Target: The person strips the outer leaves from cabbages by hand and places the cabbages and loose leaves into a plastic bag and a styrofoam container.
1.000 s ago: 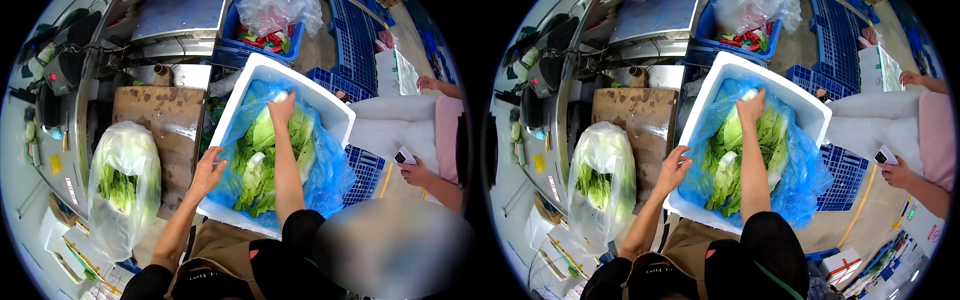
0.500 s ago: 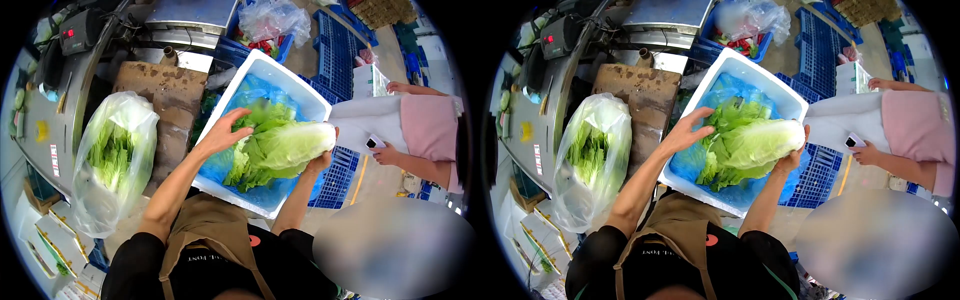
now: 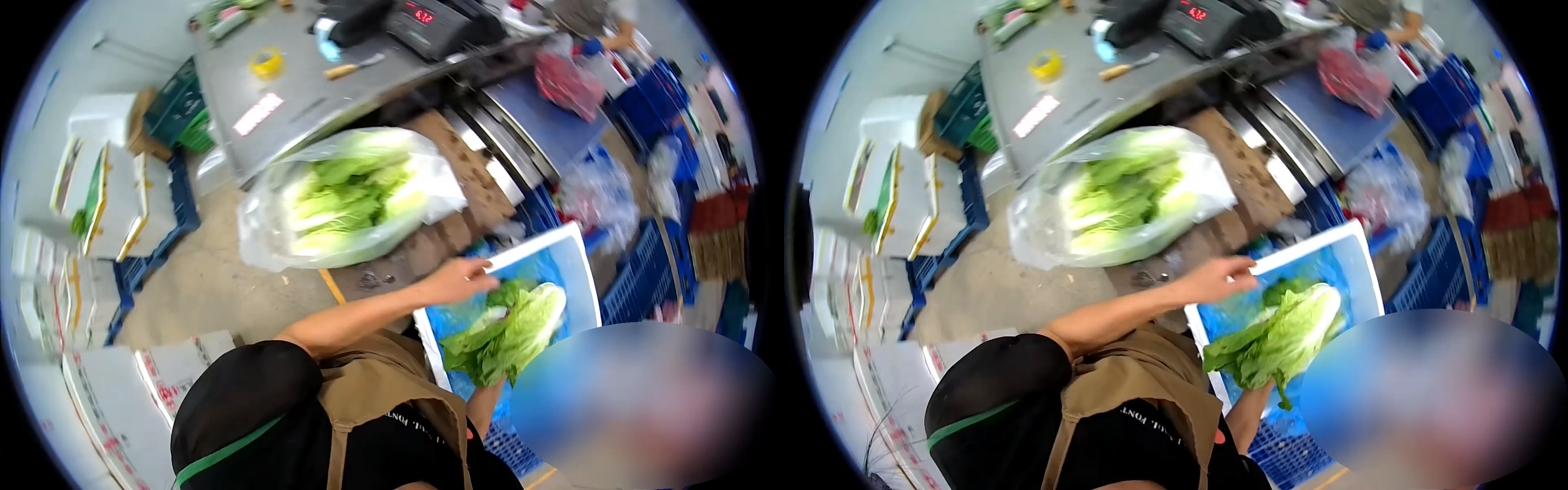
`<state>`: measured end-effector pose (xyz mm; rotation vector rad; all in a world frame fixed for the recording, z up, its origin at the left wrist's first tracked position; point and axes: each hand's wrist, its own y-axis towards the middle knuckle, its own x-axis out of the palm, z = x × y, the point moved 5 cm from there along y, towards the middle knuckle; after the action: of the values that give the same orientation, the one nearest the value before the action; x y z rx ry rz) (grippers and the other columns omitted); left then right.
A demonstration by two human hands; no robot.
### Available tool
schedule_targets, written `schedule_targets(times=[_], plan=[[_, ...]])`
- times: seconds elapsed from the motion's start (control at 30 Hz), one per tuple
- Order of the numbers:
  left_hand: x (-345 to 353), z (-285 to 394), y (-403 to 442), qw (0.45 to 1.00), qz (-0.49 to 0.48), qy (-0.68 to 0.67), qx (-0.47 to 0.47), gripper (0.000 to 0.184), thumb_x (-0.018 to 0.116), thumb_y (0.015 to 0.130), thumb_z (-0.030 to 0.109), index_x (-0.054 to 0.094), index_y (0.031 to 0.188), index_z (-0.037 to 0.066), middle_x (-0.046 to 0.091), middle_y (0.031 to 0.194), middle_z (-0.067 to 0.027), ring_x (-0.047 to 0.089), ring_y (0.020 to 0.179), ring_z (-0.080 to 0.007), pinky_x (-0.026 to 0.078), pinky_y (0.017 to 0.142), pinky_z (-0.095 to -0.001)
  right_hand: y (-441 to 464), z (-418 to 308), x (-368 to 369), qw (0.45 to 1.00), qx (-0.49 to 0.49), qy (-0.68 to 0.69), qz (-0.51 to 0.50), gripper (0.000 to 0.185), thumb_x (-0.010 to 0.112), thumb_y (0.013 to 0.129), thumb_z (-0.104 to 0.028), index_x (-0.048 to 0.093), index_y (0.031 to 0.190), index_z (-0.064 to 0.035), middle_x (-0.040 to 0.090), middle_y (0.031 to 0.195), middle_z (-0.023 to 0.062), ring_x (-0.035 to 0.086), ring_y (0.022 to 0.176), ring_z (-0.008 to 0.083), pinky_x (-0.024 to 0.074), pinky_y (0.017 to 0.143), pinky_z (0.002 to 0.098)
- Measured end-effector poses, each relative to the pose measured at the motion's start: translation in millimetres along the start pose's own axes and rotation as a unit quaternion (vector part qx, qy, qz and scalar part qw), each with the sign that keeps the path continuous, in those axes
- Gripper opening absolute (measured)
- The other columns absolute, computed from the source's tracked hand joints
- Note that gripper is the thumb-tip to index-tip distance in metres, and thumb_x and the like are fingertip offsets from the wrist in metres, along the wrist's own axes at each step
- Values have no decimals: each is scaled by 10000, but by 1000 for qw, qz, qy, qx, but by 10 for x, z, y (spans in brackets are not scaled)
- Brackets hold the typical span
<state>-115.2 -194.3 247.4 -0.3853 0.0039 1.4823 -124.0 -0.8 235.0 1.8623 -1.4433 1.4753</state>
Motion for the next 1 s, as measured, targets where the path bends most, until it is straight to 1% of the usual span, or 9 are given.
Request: schedule_targets(times=[0.13, 0.23, 0.37, 0.43, 0.5, 0.6, 0.73, 0.9, 1.0], plan=[[-1570, -443, -622, 935, 348, 7, -71, 416, 590, 888, 322, 617, 1113, -26, 671, 1036, -165, 639, 932, -238, 509, 803, -344, 153, 583, 353, 985, 149, 31, -82, 669, 556, 875, -362, 338, 1384, 15, 449, 1330, 256, 562, 1088, 354, 539, 862, 440], [-2230, -996, -1148, 871, 422, 242, -74, 468, 597, 868, 356, 602, 1142, -23, 645, 1077, -223, 624, 989, -344, 491, 854, -419, 395, 1232, 698, 964, 210, 24, -164, 654, 547, 888, -360, 351, 1373, 32, 474, 1307, 261, 583, 1060, 347, 549, 846, 432], [-2200, -1416, -1604, 904, 187, 309, -228, 529, 594, 857, 404, 584, 1171, -22, 623, 1114, -245, 582, 1058, -393, 471, 890, -439, 920, 2142, 760, 947, 79, -186, -248, 539, 578, 896, -356, 498, 1284, 9, 591, 1192, 181, 602, 1050, 271, 506, 900, 402], [-1983, -1543, -1800, 922, 123, 276, -241, 518, 593, 856, 417, 602, 1150, -8, 634, 1075, -253, 602, 1020, -395, 479, 870, -452, 1368, 2668, 754, 937, 333, -19, -103, 536, 633, 870, -326, 507, 1286, -12, 593, 1194, 169, 596, 1067, 259, 494, 905, 386], [-1842, -1519, -1925, 902, 52, 287, -319, 480, 594, 860, 410, 620, 1131, 15, 642, 1034, -261, 613, 989, -401, 479, 867, -466, 1863, 2940, 610, 963, 253, -82, -39, 637, 672, 837, -360, 458, 1322, -7, 567, 1227, 178, 578, 1092, 282, 478, 920, 383], [-1721, -1628, -2026, 919, 61, 275, -276, 458, 592, 867, 402, 629, 1123, 23, 646, 1019, -257, 614, 978, -404, 476, 869, -466, 2366, 3009, 500, 941, 45, -325, 85, 791, 712, 784, -427, 392, 1350, 23, 530, 1265, 206, 547, 1128, 319, 447, 948, 399], [-1753, -1416, -2051, 920, 54, 253, -294, 474, 588, 872, 411, 615, 1150, 28, 645, 1025, -252, 609, 988, -403, 472, 865, -463, 2575, 2897, 435, 720, -85, -672, 151, 913, 732, 730, -502, 361, 1328, 80, 504, 1278, 246, 515, 1160, 345, 401, 987, 418], [-1775, -1115, -1917, 912, 83, 306, -260, 456, 592, 884, 369, 589, 1184, 25, 648, 1048, -234, 607, 1000, -395, 472, 859, -460, 2504, 2873, 559, 822, 4, -565, 68, 851, 707, 785, -458, 366, 1297, 130, 530, 1253, 256, 514, 1157, 350, 359, 1034, 395], [-1759, -984, -1780, 919, 145, 318, -182, 451, 604, 887, 324, 570, 1204, 6, 644, 1060, -242, 613, 1000, -386, 476, 856, -440, 2426, 2842, 433, 727, 3, -683, 67, 873, 657, 816, -500, 364, 1322, 148, 413, 1358, 324, 405, 1284, 390, 318, 1084, 414]])
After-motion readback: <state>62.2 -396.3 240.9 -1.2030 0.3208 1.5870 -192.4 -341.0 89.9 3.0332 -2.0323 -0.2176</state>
